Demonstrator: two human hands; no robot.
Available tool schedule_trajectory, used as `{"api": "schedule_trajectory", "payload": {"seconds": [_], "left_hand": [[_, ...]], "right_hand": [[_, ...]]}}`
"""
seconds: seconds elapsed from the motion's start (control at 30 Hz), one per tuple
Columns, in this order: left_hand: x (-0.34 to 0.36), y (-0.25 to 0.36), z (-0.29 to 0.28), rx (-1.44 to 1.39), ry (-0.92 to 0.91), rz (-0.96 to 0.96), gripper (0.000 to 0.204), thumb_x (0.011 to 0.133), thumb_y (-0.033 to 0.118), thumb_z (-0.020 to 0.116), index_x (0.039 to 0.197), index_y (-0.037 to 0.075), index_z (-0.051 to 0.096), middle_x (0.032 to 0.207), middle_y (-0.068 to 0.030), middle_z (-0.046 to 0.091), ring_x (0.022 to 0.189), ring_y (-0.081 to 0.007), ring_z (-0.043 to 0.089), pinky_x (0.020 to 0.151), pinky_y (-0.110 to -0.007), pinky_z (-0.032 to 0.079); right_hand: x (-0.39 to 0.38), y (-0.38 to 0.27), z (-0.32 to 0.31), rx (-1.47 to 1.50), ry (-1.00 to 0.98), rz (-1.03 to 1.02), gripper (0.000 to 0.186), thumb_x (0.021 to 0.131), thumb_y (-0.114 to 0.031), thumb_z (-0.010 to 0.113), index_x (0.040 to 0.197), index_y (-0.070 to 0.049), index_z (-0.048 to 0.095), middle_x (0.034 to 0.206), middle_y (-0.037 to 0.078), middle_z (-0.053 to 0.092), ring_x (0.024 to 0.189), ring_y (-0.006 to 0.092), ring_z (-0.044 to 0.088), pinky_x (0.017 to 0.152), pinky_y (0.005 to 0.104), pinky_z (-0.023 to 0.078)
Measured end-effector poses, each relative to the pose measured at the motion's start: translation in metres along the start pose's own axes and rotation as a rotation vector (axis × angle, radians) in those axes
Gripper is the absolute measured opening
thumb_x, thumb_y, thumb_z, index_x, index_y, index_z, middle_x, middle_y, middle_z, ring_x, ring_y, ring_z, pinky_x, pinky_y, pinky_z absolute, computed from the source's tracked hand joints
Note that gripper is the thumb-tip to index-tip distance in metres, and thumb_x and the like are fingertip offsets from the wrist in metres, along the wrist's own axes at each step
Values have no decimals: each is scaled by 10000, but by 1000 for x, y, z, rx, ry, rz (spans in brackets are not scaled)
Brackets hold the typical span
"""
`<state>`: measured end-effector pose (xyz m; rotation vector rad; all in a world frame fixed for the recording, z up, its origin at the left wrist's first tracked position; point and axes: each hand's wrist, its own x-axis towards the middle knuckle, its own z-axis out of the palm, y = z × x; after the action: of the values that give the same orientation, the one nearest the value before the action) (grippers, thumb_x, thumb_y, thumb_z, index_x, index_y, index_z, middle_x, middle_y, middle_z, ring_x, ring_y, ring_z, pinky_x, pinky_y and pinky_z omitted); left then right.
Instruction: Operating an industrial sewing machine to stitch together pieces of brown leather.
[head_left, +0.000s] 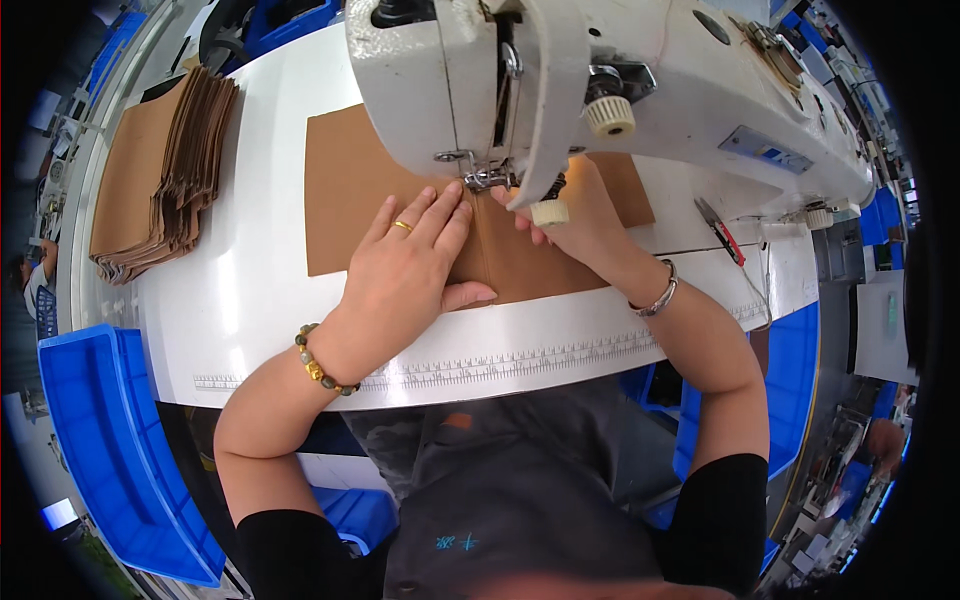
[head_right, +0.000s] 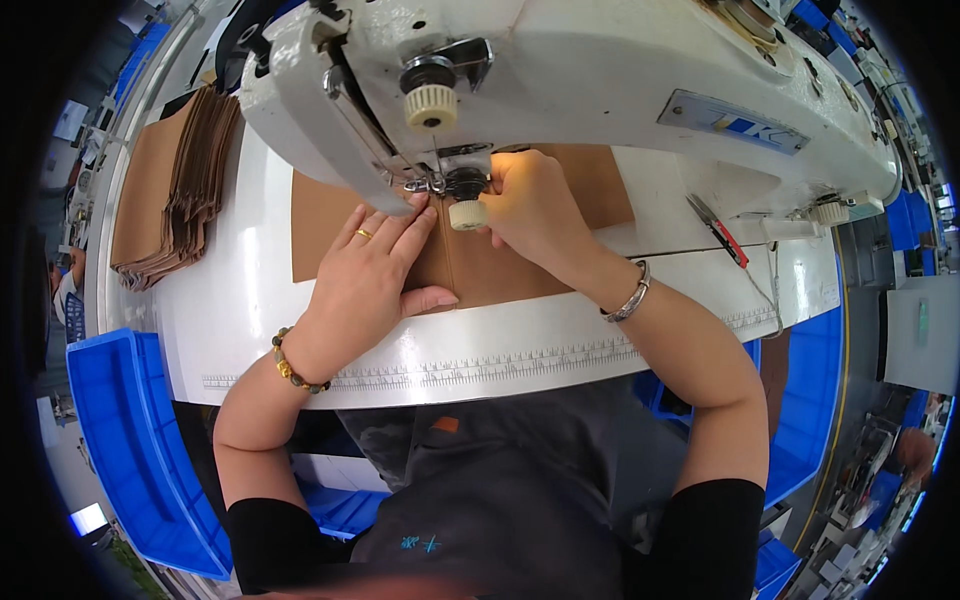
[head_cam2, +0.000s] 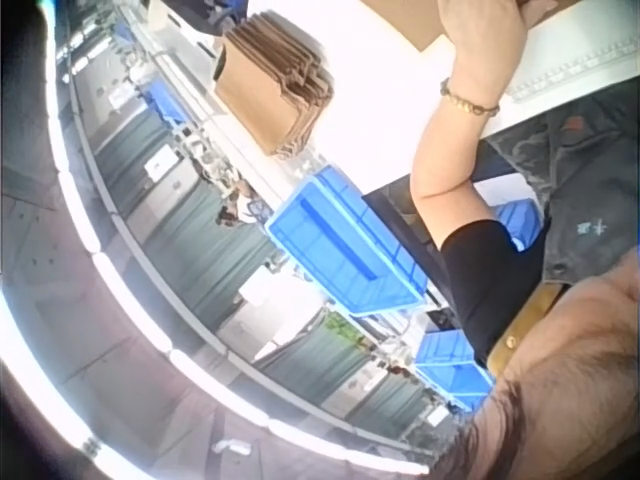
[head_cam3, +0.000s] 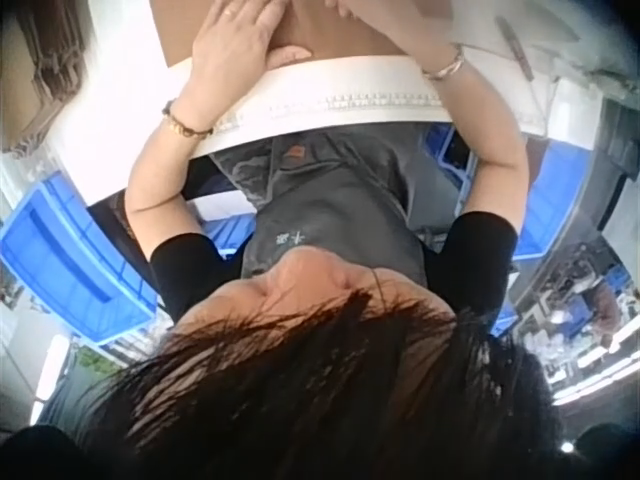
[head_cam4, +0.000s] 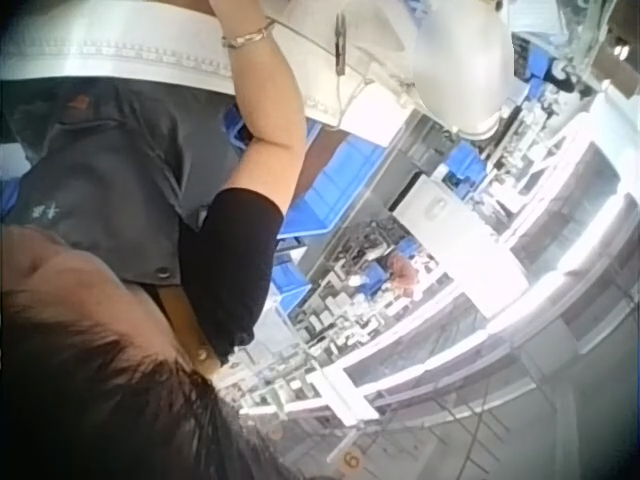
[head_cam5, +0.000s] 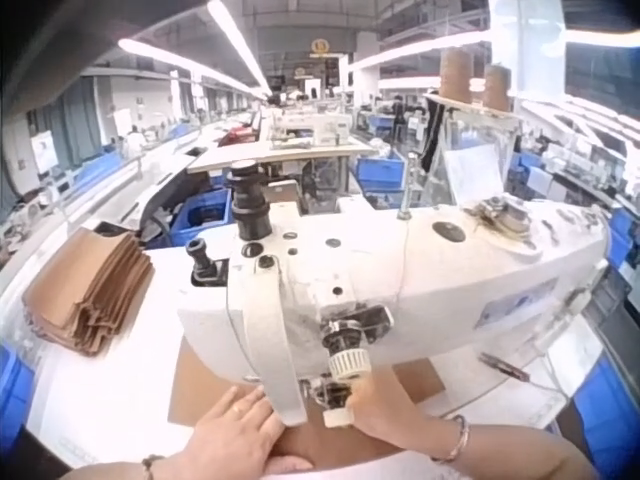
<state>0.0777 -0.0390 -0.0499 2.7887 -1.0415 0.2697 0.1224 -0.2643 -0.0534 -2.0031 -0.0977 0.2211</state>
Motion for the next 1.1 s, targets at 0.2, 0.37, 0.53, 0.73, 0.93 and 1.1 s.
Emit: {"api": "schedule_trajectory", "payload": {"seconds": [0.2, 0.37, 0.53, 0.73, 0.93, 1.1], "left_hand": [[-2, -4, 0, 0, 6, -9, 866, 827, 605, 694, 1414, -17, 559, 1391, -127, 613, 1263, -321, 578, 1165, -492, 390], [0, -4, -1, -34, -7, -7, 848, 831, 597, 693, 1402, -18, 568, 1381, -128, 621, 1275, -329, 577, 1164, -483, 396], [2, -5, 1, -36, 22, 7, 839, 826, 579, 706, 1394, -24, 571, 1379, -142, 623, 1298, -340, 568, 1173, -478, 393], [2, -6, 2, -55, 24, 5, 843, 820, 562, 719, 1403, -26, 565, 1369, -152, 627, 1304, -347, 562, 1185, -476, 381], [4, -8, 3, -45, -1, -6, 826, 835, 564, 705, 1403, -21, 572, 1428, -161, 594, 1358, -343, 532, 1187, -485, 378], [4, -8, 3, -36, -25, -16, 799, 854, 567, 688, 1387, -19, 588, 1496, -169, 557, 1401, -339, 513, 1183, -496, 381]], "right_hand": [[-15, 13, -5, -622, 67, -547, 133, 849, -220, 724, 919, -123, 781, 608, 99, 647, 560, 264, 666, 517, 401, 511], [-28, 9, 8, -820, -14, -728, 286, 860, -175, 733, 1139, -154, 790, 679, 22, 666, 544, 231, 625, 513, 368, 495], [-26, 12, 8, -823, -31, -748, 320, 836, -139, 724, 1149, -161, 785, 684, 12, 657, 536, 221, 612, 501, 368, 477], [-24, 12, 6, -826, -48, -764, 314, 843, -126, 710, 1149, -138, 779, 706, 13, 664, 568, 217, 633, 512, 363, 487], [-21, 15, 8, -827, -42, -760, 337, 845, -119, 700, 1176, -130, 762, 717, 9, 664, 601, 224, 654, 541, 367, 517], [-21, 13, 8, -831, -55, -752, 337, 843, -119, 699, 1174, -126, 762, 717, 16, 668, 606, 225, 658, 546, 368, 523]]}}
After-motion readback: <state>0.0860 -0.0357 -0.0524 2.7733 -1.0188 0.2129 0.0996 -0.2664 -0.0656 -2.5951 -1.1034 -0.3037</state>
